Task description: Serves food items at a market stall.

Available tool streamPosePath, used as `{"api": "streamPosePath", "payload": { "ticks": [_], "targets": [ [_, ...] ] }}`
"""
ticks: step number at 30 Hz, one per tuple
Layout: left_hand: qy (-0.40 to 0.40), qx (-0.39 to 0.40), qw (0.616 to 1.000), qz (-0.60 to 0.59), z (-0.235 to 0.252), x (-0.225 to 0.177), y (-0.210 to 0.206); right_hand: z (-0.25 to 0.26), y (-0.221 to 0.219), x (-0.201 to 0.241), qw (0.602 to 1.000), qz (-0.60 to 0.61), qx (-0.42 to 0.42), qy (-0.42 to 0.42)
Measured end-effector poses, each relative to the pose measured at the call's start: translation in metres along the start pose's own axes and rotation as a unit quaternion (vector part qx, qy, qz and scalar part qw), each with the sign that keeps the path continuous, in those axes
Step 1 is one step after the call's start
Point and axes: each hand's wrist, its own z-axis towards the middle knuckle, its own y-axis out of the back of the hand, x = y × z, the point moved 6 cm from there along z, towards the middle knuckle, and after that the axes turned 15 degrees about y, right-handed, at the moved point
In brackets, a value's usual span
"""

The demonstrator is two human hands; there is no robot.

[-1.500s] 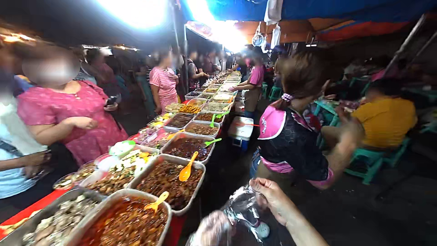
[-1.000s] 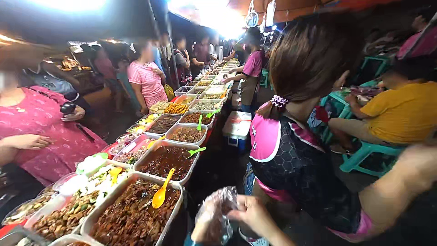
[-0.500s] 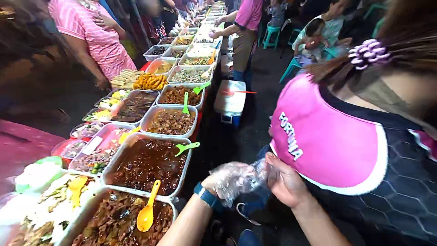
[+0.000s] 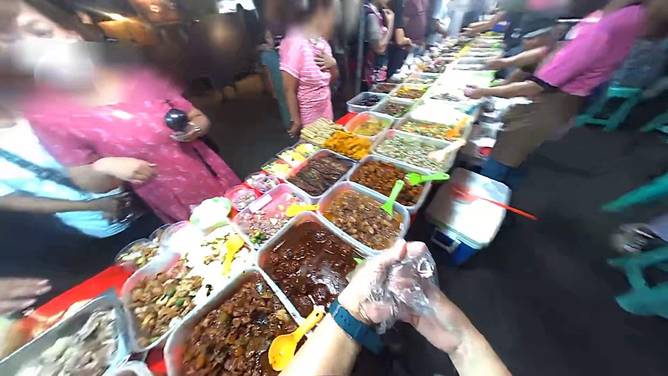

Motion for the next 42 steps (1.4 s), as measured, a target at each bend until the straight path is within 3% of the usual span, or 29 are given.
{"api": "streamPosePath", "payload": {
  "ticks": [2,5,6,7,9,12,14,16,18,22,25,27,29,31,33,35,37,39,41,42],
  "targets": [
    [-0.045,0.025,0.998,-0.025,-0.004,-0.028,0.004,0.040,0.002,-0.006,0.999,0.048,0.011,0.000],
    [-0.126,0.046,0.989,-0.068,-0.005,-0.079,0.025,0.121,0.002,0.007,0.999,-0.017,0.044,0.008],
    [-0.146,0.043,0.985,-0.082,0.000,-0.095,0.035,0.152,0.006,0.016,0.991,-0.108,0.073,0.037],
    [-0.166,0.024,0.982,-0.091,0.003,-0.112,0.043,0.185,0.011,0.025,0.954,-0.268,0.096,0.093],
    [-0.212,-0.072,0.970,-0.089,0.003,-0.142,0.055,0.260,0.028,0.031,0.781,-0.564,0.184,0.195],
    [-0.288,-0.273,0.918,-0.014,-0.004,-0.180,0.063,0.364,0.077,0.009,0.523,-0.764,0.313,0.212],
    [-0.317,-0.369,0.871,0.072,-0.010,-0.200,0.074,0.408,0.115,0.001,0.416,-0.821,0.349,0.176],
    [-0.343,-0.429,0.830,0.100,-0.020,-0.213,0.091,0.424,0.141,0.000,0.350,-0.845,0.382,0.132],
    [-0.365,-0.475,0.796,0.085,-0.031,-0.221,0.112,0.416,0.149,0.009,0.348,-0.837,0.414,0.091],
    [-0.388,-0.548,0.722,0.167,-0.052,-0.235,0.133,0.391,0.130,0.029,0.376,-0.832,0.382,0.142],
    [-0.364,-0.586,0.685,0.234,-0.045,-0.240,0.126,0.377,0.133,0.002,0.454,-0.822,0.333,0.090],
    [-0.343,-0.586,0.695,0.235,-0.027,-0.248,0.131,0.374,0.131,-0.020,0.502,-0.806,0.311,-0.030],
    [-0.315,-0.568,0.735,0.194,-0.001,-0.253,0.144,0.370,0.136,-0.038,0.533,-0.777,0.312,-0.120],
    [-0.294,-0.538,0.780,0.125,0.025,-0.256,0.159,0.367,0.145,-0.047,0.576,-0.742,0.304,-0.155],
    [-0.270,-0.534,0.794,0.107,0.043,-0.259,0.166,0.361,0.153,-0.038,0.602,-0.731,0.281,-0.157],
    [-0.214,-0.595,0.745,0.214,0.054,-0.260,0.168,0.354,0.157,-0.019,0.600,-0.744,0.253,-0.152],
    [-0.144,-0.658,0.621,0.400,0.069,-0.258,0.172,0.348,0.162,-0.003,0.596,-0.760,0.224,-0.131],
    [-0.086,-0.656,0.520,0.541,0.094,-0.252,0.172,0.344,0.167,0.010,0.602,-0.766,0.203,-0.098],
    [-0.063,-0.638,0.483,0.597,0.116,-0.246,0.171,0.343,0.173,0.018,0.620,-0.759,0.185,-0.081],
    [-0.056,-0.628,0.498,0.596,0.123,-0.244,0.172,0.342,0.176,0.022,0.629,-0.753,0.176,-0.078]
  ]
}}
